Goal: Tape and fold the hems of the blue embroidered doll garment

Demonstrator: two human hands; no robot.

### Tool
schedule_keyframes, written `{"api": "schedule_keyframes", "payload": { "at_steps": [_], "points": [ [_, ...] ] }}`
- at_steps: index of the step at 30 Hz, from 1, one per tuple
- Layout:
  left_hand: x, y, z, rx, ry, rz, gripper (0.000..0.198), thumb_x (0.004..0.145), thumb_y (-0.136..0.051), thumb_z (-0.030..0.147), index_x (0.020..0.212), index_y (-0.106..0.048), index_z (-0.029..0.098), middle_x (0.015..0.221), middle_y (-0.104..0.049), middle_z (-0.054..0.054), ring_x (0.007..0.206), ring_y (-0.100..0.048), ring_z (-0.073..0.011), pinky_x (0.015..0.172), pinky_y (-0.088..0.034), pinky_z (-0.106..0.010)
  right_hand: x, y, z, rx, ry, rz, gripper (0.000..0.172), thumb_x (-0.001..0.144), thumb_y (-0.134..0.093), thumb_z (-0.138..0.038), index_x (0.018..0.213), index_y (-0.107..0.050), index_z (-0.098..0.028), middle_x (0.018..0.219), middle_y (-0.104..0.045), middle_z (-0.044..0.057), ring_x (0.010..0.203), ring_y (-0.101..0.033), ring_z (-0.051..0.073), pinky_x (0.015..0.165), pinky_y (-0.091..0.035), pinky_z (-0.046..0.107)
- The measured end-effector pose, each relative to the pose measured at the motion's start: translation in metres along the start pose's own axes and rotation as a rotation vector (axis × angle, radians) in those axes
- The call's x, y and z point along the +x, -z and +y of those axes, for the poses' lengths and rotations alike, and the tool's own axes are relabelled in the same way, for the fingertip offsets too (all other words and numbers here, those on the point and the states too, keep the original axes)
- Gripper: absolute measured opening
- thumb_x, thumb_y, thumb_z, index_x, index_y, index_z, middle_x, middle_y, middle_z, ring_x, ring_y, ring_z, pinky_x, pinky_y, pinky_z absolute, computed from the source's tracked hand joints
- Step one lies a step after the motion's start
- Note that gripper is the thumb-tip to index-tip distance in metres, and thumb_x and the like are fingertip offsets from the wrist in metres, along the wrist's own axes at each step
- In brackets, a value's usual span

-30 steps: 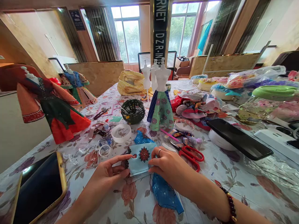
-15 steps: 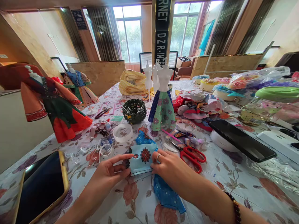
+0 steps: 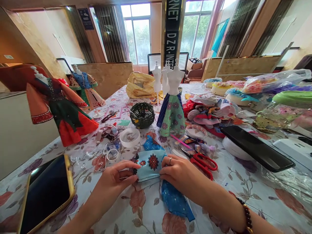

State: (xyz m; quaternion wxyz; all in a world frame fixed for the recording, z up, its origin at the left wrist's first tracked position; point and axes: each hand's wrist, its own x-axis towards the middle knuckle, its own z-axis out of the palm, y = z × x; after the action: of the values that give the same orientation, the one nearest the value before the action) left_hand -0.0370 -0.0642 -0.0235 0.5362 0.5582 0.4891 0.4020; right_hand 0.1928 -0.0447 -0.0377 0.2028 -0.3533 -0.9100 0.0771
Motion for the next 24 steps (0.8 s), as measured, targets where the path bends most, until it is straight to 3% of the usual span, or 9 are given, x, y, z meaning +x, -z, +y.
{"api": "schedule_keyframes", "payload": {
  "at_steps": [4, 9, 14, 19, 24],
  "points": [
    [0.0, 0.001, -0.007, 0.052, -0.023, 0.014, 0.011, 0.069, -0.067, 0.015, 0.078, -0.073, 0.017, 0.084, -0.068, -0.003, 0.072, -0.069, -0.0157, 0.066, -0.054, -0.024, 0.001, 0.0, 0.001, 0.0, 0.01, 0.018, 0.02, 0.091, -0.054, -0.019, 0.079, -0.07, -0.022, 0.082, -0.066, 0.003, 0.075, -0.061, 0.016, 0.068, -0.049, 0.028],
    [-0.005, -0.002, -0.01, 0.058, -0.05, 0.091, 0.01, 0.066, -0.069, 0.014, 0.075, -0.071, 0.017, 0.085, -0.069, -0.002, 0.066, -0.07, -0.0142, 0.061, -0.055, -0.021, -0.001, 0.001, -0.002, 0.006, 0.005, 0.011, 0.022, 0.091, -0.053, -0.016, 0.08, -0.07, -0.022, 0.082, -0.066, 0.003, 0.076, -0.061, 0.016, 0.068, -0.05, 0.029],
    [-0.013, -0.006, -0.012, 0.041, -0.006, 0.106, 0.012, 0.068, -0.067, 0.012, 0.078, -0.068, 0.017, 0.064, -0.068, 0.002, 0.057, -0.069, -0.0141, 0.054, -0.055, -0.019, -0.006, 0.0, -0.002, 0.012, 0.007, 0.059, 0.025, 0.093, -0.049, -0.016, 0.081, -0.07, -0.02, 0.087, -0.065, 0.005, 0.074, -0.061, 0.016, 0.068, -0.052, 0.03],
    [-0.017, -0.005, -0.021, 0.121, -0.127, 0.15, 0.012, 0.065, -0.068, 0.008, 0.072, -0.07, 0.018, 0.08, -0.069, -0.001, 0.065, -0.071, -0.0144, 0.063, -0.059, -0.021, -0.01, 0.0, 0.0, 0.009, 0.066, 0.064, 0.023, 0.093, -0.049, -0.016, 0.084, -0.069, -0.021, 0.086, -0.066, 0.004, 0.077, -0.061, 0.016, 0.068, -0.051, 0.029],
    [-0.019, -0.004, -0.025, 0.155, -0.212, 0.139, 0.012, 0.067, -0.068, 0.007, 0.072, -0.07, 0.018, 0.083, -0.066, -0.001, 0.065, -0.071, -0.0135, 0.063, -0.06, -0.021, -0.011, -0.001, 0.005, -0.019, 0.141, 0.055, 0.021, 0.094, -0.047, -0.015, 0.087, -0.066, -0.021, 0.085, -0.066, 0.004, 0.076, -0.059, 0.017, 0.066, -0.048, 0.029]
  ]
}}
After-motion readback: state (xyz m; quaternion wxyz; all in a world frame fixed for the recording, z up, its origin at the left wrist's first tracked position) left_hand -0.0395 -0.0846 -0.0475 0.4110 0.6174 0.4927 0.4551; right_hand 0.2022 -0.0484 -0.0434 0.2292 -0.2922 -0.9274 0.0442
